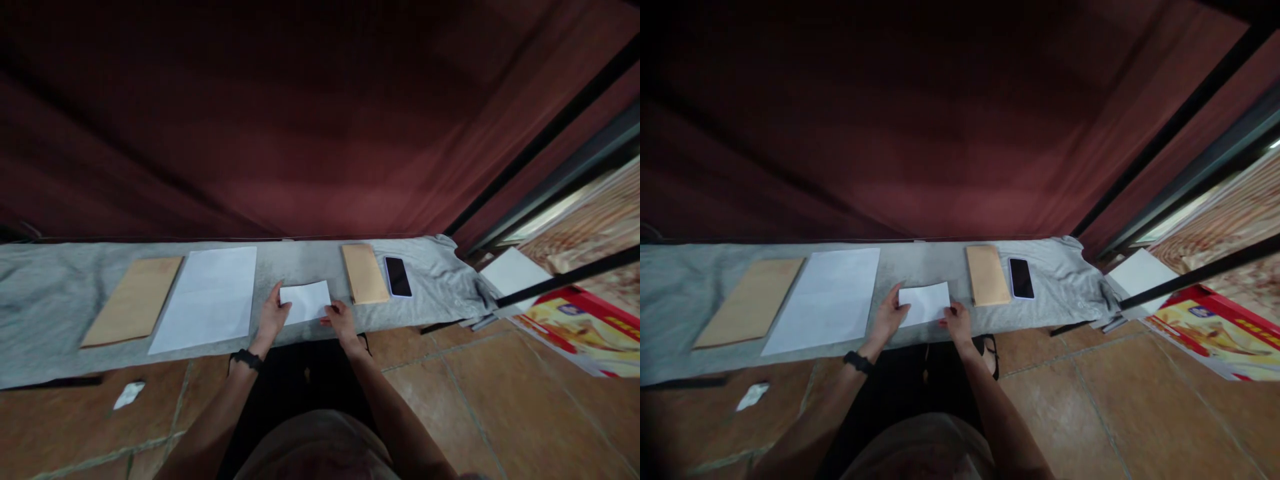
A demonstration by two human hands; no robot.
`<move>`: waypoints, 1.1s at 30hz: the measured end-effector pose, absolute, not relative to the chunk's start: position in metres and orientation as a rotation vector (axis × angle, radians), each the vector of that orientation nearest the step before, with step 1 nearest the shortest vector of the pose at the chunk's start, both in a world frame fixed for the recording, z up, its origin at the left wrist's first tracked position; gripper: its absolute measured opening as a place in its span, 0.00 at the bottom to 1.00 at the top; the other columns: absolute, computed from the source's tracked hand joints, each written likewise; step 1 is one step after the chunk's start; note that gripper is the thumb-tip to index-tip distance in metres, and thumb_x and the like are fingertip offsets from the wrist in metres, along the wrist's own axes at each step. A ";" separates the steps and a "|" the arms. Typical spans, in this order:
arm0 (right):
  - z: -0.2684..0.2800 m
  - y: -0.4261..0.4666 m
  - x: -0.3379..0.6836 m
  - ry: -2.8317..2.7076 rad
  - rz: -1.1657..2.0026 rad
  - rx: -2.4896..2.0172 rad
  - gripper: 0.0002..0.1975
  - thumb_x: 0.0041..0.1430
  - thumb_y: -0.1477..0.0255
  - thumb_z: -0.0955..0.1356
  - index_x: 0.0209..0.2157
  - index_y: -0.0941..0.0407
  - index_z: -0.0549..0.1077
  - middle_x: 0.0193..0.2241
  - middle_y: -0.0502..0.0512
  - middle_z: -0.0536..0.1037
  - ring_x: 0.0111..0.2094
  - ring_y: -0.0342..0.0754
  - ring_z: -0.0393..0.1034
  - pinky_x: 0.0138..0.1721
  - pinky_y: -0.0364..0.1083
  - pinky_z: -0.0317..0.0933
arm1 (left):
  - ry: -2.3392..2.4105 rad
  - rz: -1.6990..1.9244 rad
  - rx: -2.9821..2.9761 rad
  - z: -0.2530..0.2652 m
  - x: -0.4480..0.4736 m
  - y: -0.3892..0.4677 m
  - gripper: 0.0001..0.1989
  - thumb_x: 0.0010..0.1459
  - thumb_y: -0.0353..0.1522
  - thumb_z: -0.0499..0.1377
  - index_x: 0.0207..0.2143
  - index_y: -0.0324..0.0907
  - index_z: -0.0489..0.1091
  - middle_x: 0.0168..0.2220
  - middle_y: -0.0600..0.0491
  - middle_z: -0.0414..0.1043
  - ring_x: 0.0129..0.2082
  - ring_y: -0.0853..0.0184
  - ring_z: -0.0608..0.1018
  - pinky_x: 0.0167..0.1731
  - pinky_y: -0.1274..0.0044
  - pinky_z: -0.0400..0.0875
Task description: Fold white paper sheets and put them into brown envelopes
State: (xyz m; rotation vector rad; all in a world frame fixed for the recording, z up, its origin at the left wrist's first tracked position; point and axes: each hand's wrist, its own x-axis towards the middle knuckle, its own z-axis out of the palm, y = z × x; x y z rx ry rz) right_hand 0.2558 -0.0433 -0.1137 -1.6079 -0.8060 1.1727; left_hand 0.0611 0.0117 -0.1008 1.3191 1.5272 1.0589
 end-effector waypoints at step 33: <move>-0.127 -0.059 0.263 -2.237 -0.086 -1.850 0.27 0.75 0.67 0.56 0.71 0.56 0.55 0.72 0.63 0.52 0.71 0.59 0.50 0.68 0.62 0.46 | 1.584 0.432 2.591 -0.120 0.097 -0.039 0.31 0.71 0.44 0.48 0.70 0.38 0.55 0.73 0.40 0.48 0.73 0.55 0.52 0.70 0.61 0.49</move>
